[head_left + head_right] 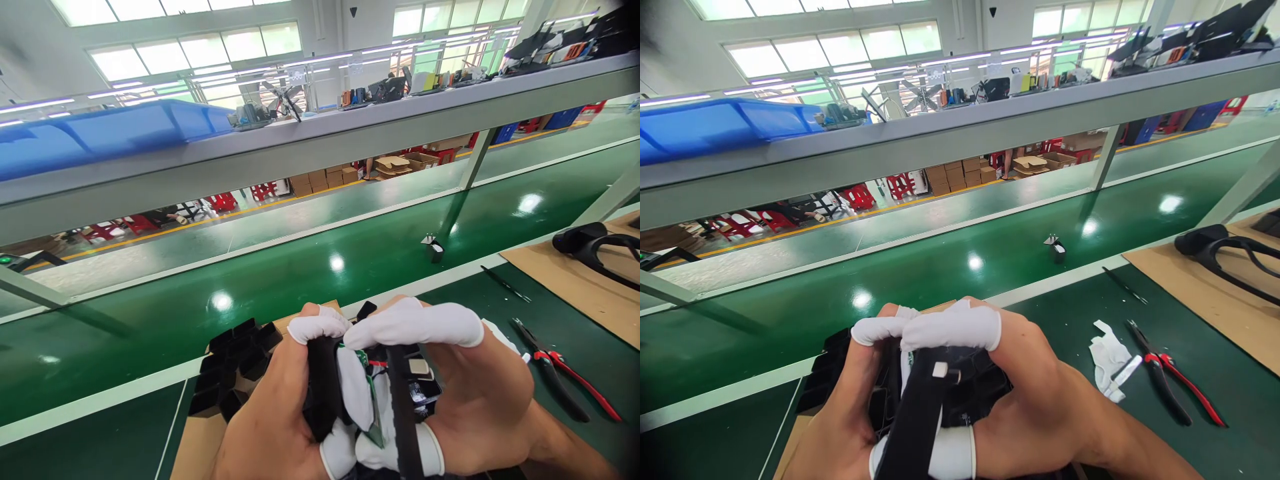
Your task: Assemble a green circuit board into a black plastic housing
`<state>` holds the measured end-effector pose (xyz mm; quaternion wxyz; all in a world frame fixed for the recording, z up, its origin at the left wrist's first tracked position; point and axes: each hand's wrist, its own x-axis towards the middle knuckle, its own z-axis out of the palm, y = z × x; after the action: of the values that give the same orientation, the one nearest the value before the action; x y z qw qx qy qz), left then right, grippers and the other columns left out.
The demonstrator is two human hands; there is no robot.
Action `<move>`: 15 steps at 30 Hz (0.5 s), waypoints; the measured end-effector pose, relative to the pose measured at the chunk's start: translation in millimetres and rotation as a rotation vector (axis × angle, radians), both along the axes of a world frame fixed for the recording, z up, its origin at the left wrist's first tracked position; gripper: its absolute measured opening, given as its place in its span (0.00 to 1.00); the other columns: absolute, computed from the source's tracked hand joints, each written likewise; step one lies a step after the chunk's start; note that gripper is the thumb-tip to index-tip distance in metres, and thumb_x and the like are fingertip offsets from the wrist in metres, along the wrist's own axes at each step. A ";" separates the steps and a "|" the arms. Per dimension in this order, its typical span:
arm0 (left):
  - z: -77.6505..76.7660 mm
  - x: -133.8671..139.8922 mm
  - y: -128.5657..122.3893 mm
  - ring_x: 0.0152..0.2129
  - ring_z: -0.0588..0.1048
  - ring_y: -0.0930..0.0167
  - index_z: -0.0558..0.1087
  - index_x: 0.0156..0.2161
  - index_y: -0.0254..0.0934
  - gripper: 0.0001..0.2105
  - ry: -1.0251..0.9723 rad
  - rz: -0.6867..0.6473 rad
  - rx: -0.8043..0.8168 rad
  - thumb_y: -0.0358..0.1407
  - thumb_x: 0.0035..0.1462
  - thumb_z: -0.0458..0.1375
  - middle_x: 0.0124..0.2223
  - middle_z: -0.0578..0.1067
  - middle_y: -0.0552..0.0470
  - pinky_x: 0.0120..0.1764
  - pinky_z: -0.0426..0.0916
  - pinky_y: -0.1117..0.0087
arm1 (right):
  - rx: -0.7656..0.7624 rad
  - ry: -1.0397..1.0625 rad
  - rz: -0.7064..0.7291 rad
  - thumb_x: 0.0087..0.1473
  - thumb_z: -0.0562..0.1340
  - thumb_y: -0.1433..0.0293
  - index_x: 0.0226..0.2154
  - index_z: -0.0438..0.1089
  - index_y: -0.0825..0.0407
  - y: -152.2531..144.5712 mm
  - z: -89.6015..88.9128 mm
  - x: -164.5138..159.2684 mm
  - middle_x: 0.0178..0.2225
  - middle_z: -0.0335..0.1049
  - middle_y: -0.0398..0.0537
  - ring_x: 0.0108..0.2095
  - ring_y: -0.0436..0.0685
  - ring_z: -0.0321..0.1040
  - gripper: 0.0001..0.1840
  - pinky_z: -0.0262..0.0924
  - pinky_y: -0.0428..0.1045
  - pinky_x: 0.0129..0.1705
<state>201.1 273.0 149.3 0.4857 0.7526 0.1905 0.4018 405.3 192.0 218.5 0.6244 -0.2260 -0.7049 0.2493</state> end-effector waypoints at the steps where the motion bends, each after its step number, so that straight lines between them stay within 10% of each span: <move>1: -2.4 1.0 5.0 0.34 0.82 0.52 0.79 0.37 0.42 0.27 0.007 -0.006 -0.006 0.66 0.57 0.69 0.33 0.75 0.45 0.38 0.85 0.45 | 0.002 0.001 -0.002 0.34 0.89 0.52 0.63 0.76 0.39 0.3 1.5 -0.8 0.57 0.83 0.53 0.60 0.76 0.78 0.54 0.82 0.67 0.59; 8: 11.2 -12.8 -44.0 0.58 0.79 0.42 0.73 0.63 0.49 0.36 0.006 0.114 0.124 0.54 0.53 0.76 0.59 0.78 0.40 0.61 0.78 0.36 | 0.034 0.006 0.008 0.38 0.89 0.65 0.67 0.72 0.36 -4.8 -27.7 12.1 0.52 0.85 0.48 0.51 0.70 0.84 0.55 0.85 0.58 0.46; 15: 18.5 -11.9 -53.3 0.60 0.78 0.41 0.69 0.67 0.54 0.35 0.021 0.099 0.209 0.50 0.56 0.71 0.62 0.74 0.42 0.66 0.74 0.36 | 0.117 0.029 0.129 0.42 0.86 0.76 0.71 0.68 0.38 -2.3 -35.4 18.1 0.47 0.86 0.46 0.39 0.61 0.85 0.58 0.83 0.52 0.37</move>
<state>189.2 219.7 167.8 0.3822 0.7929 0.1899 0.4349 423.5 189.7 183.1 0.6293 -0.1397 -0.7224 0.2503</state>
